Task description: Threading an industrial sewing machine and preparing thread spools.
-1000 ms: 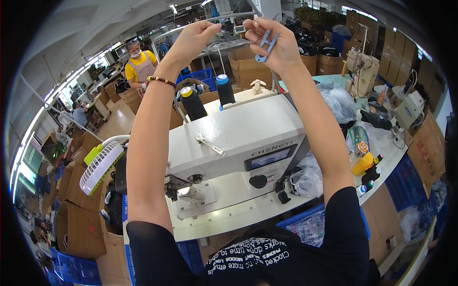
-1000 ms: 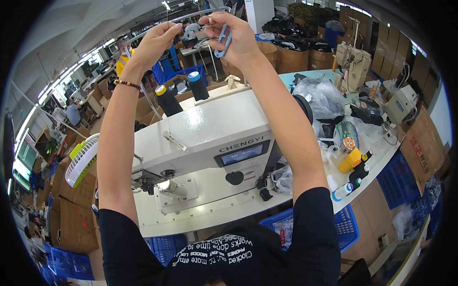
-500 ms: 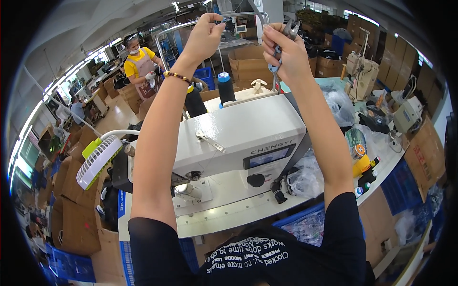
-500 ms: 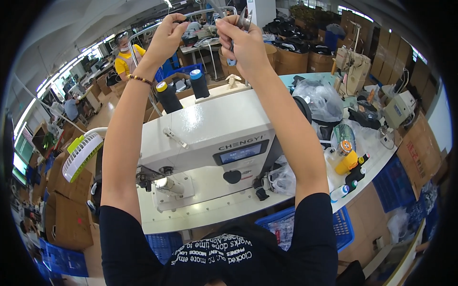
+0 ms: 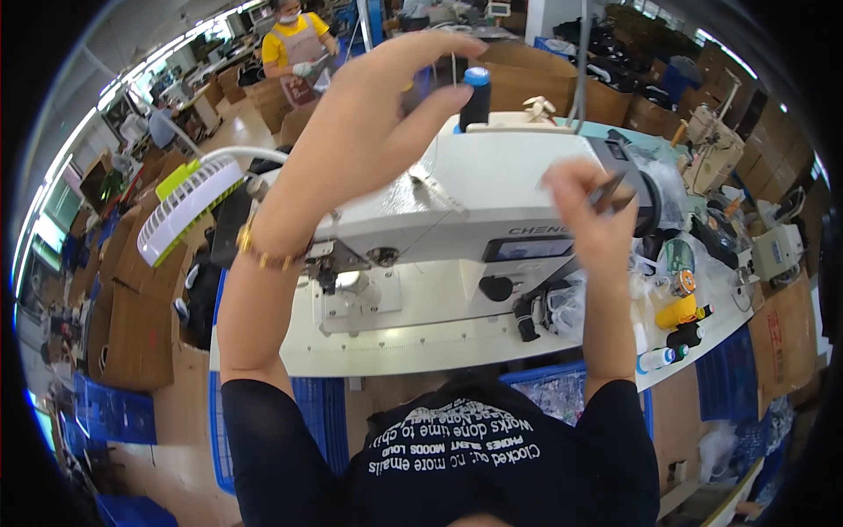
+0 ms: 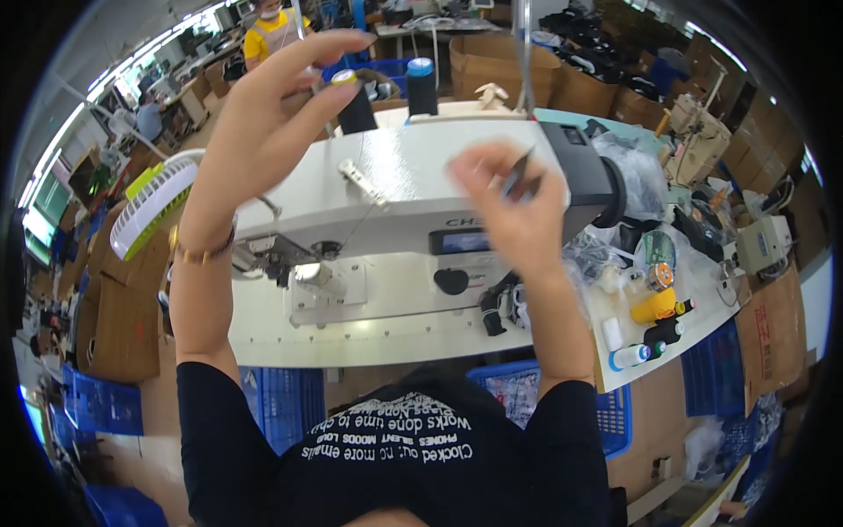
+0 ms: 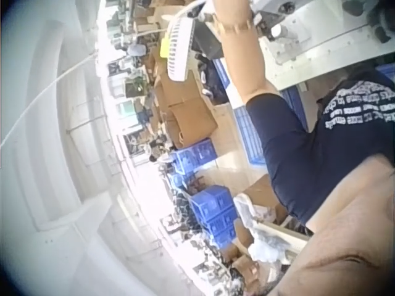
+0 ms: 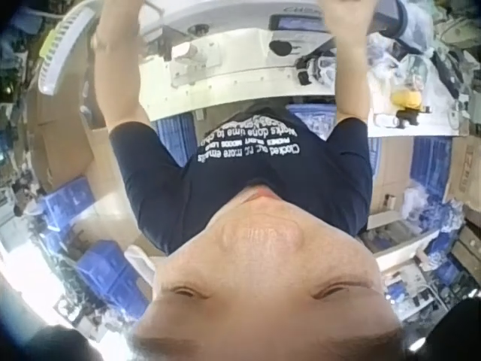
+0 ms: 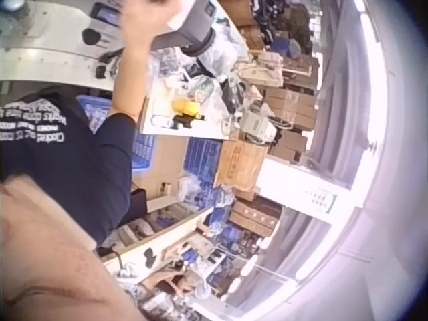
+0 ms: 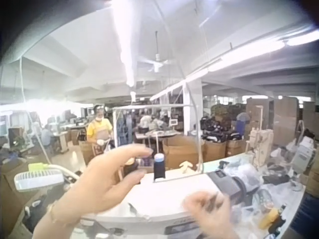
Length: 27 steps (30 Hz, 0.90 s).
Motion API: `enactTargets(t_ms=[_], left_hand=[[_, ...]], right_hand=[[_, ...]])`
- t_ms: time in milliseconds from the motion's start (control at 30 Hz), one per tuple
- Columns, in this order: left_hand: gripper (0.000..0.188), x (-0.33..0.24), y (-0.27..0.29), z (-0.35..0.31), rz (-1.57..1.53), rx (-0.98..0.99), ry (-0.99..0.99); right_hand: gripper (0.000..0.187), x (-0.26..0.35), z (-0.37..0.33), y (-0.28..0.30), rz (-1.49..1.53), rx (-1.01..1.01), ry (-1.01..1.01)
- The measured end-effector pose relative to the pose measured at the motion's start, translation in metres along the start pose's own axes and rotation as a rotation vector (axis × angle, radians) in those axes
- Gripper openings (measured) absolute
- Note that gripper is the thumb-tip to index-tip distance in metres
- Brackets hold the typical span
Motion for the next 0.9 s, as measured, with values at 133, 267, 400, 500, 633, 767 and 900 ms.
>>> enactTargets(t_ms=[133, 267, 400, 500, 633, 767, 900], left_hand=[[0.020, -0.012, 0.027, -0.093, -0.130, -0.036, 0.326], [0.016, 0.015, 0.018, -0.175, -0.350, -0.050, 0.651], [0.014, 0.027, 0.007, -0.237, -0.469, -0.151, 0.865], [0.014, 0.025, -0.015, -0.265, -0.620, -0.151, 0.981], [0.015, 0.025, -0.048, -0.296, -0.822, -0.073, 1.141], [0.017, 0.026, -0.053, -0.302, -0.895, -0.059, 1.139], [0.016, 0.033, -0.054, -0.302, -0.903, -0.034, 1.134]], right_hand=[[0.017, -0.041, -0.063, -0.058, 0.027, 0.455, -0.166], [0.026, -0.079, -0.086, -0.086, -0.133, 0.444, -0.345], [0.029, -0.068, -0.082, -0.104, -0.248, 0.223, -0.169], [0.028, -0.068, -0.080, -0.115, -0.168, 0.177, -0.119], [0.022, -0.085, -0.087, -0.133, 0.414, 0.137, -0.470], [0.023, -0.119, -0.103, -0.143, 0.598, 0.095, -0.625], [0.027, -0.126, -0.124, -0.153, 0.496, 0.108, -0.619]])
Point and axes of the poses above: each hand's wrist, its own z-axis towards the middle knuckle, its own y-axis out of the back of the hand, x = y × z, the point moved 4 cm from there along z, towards the middle knuckle, and after that the axes turned 1 degree about -z, right-handed, at the moved point
